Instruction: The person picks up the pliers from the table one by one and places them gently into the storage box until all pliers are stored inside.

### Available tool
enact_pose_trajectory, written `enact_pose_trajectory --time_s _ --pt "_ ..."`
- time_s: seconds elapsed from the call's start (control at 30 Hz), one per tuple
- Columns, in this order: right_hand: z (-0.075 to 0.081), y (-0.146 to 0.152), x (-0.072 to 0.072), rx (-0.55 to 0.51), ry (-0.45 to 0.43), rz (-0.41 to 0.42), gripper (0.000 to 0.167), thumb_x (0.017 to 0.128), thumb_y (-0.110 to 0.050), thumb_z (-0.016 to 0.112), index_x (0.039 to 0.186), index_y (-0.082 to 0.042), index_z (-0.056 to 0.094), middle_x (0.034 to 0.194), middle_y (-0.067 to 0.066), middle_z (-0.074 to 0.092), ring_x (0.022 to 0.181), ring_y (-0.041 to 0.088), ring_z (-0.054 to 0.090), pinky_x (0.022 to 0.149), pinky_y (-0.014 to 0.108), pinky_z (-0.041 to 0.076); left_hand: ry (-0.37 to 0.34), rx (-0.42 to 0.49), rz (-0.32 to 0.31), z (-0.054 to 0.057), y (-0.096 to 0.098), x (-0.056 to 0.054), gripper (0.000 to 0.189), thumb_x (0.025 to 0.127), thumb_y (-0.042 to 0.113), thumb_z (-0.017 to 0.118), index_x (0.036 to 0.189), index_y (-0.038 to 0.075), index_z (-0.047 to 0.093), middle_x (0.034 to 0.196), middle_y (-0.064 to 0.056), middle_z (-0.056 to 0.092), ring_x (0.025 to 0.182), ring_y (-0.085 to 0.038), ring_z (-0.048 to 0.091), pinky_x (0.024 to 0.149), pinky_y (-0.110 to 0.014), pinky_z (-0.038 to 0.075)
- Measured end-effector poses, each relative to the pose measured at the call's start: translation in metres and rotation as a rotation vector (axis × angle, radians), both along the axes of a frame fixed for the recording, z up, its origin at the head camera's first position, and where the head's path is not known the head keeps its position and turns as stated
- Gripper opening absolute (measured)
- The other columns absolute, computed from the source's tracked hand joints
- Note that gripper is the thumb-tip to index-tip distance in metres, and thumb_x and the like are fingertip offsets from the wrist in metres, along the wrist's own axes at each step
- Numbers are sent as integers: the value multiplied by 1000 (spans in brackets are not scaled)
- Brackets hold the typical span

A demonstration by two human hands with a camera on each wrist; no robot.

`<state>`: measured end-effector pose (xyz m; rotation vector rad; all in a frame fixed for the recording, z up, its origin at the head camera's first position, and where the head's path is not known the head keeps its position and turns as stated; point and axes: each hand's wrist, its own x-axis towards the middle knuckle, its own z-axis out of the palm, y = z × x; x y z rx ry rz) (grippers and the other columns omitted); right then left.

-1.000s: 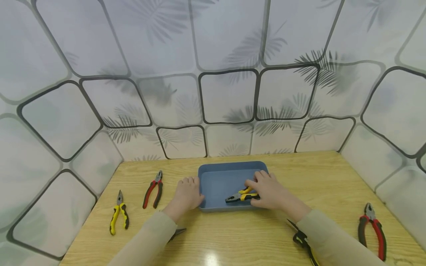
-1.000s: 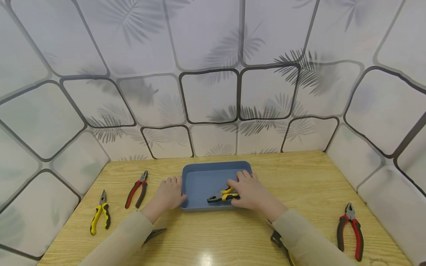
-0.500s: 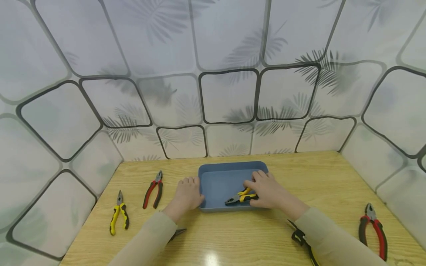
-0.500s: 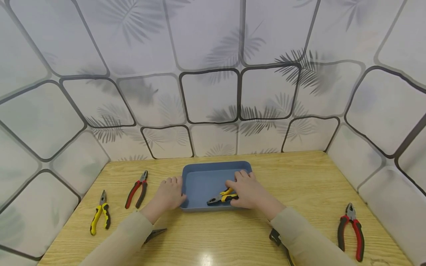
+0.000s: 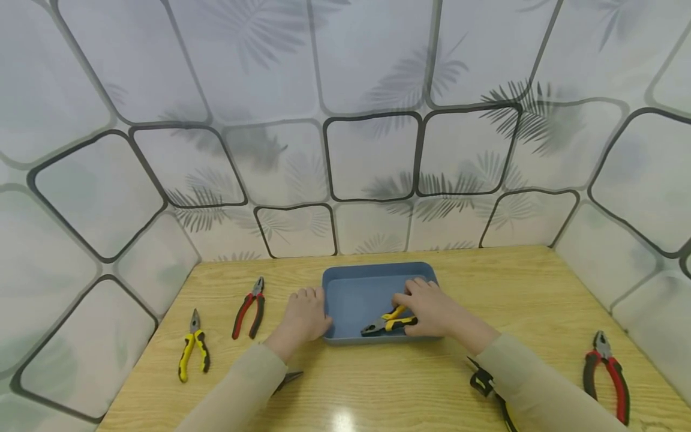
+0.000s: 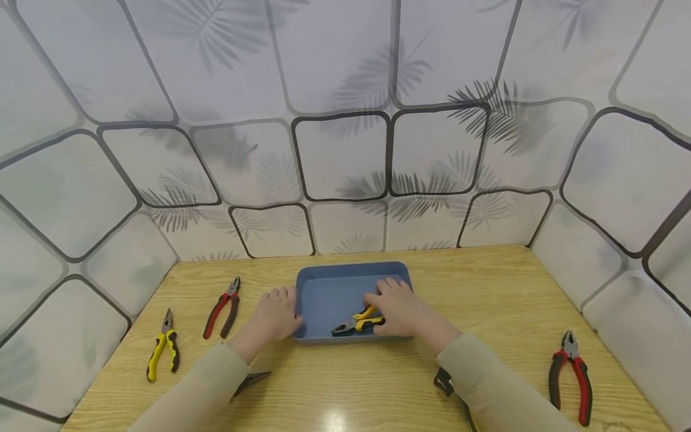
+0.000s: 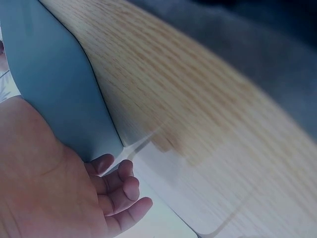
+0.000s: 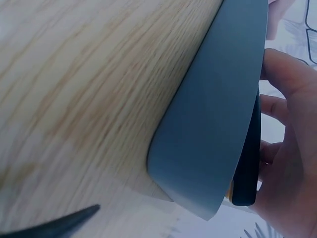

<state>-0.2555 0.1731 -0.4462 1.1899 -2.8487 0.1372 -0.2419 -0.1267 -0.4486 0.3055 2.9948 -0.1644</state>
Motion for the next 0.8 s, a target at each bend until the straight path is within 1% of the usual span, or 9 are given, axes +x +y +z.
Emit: enact_pose_trajectory --time_s 0.13,0.27,0.43,0.63,0.8 --pt "2 0 0 -15 1 22 31 86 -24 82 114 -25 68 95 -3 51 84 15 38 73 31 29 0 -3 0 -1 0 0 64 101 47 66 140 -1 50 129 -22 62 121 -37 61 109 -51 50" --pt "4 -1 0 -51 22 53 30 86 -16 79 115 -21 69 96 -2 53 83 13 40 74 32 33 7 -10 -1 -3 0 -1 62 100 47 66 137 0 51 126 -20 63 118 -35 62 106 -50 51" --pt "4 -2 -1 -79 50 65 32 84 -15 78 115 -19 68 97 -2 53 84 14 39 75 33 34 11 -10 1 -5 -1 -3 62 100 48 66 136 0 51 124 -20 63 115 -34 62 105 -50 51" --pt "3 -1 0 -47 76 52 34 83 -19 78 115 -18 67 98 -1 55 83 15 41 74 33 35 3 -13 -3 -6 -1 -3 59 101 48 66 132 1 52 121 -19 63 113 -34 62 104 -49 52" --pt "1 0 1 -11 103 0 34 82 -22 75 114 -18 66 97 0 54 83 16 42 73 34 36 13 -20 -5 -5 -1 -3 59 101 47 66 134 0 51 120 -19 62 112 -34 62 103 -49 52"
